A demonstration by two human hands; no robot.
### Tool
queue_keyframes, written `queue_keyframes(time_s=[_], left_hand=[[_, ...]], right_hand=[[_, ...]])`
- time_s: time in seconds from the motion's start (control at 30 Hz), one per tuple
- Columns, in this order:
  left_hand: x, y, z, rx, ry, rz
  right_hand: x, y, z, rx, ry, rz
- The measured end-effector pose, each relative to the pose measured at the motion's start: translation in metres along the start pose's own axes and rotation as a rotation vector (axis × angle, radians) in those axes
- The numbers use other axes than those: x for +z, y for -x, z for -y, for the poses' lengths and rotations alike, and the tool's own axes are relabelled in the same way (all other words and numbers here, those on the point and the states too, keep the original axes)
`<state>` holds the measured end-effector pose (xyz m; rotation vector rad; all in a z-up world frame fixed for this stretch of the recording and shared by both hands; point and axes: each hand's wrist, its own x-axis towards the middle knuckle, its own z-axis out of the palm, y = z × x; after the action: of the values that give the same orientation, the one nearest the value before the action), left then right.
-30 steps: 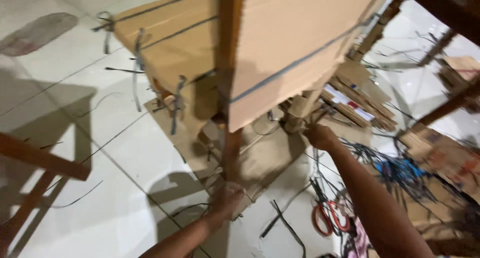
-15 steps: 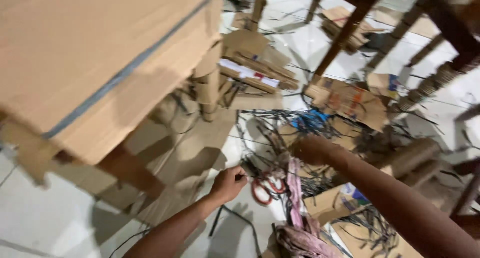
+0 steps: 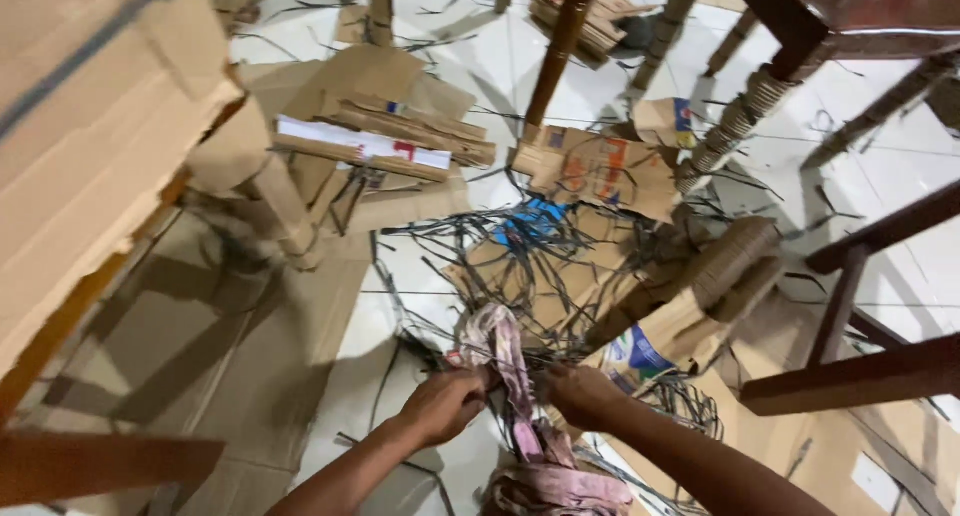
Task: Wrapping a wooden chair leg with cardboard and securing it with plastic ties
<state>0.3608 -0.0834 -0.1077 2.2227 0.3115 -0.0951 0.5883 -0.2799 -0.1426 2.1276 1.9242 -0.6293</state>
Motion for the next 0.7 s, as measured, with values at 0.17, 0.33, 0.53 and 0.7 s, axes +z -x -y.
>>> queue_keyframes(time_s=[0.17, 0.33, 0.53, 0.7], left_hand=[[0.005, 0.007, -0.042, -0.137, -0.077, 0.207], [0.036, 0.002, -0.030, 0.076, -0.021, 0.211], [0.033, 0.019, -0.033, 0.001, -0.072, 0.213], [0.011, 0.042, -0.038, -0.071, 0.028, 0.100]], right_hand=[[0.025, 0.041, -0.008, -0.053, 0.110, -0.039], [0.004, 0.076, 0.004, 0.010, 0.072, 0.149], [-0.001, 0.095, -0.019, 0.038, 0.222, 0.263], [0.003, 0.083, -0.015, -0.289, 0.162, -0.207]])
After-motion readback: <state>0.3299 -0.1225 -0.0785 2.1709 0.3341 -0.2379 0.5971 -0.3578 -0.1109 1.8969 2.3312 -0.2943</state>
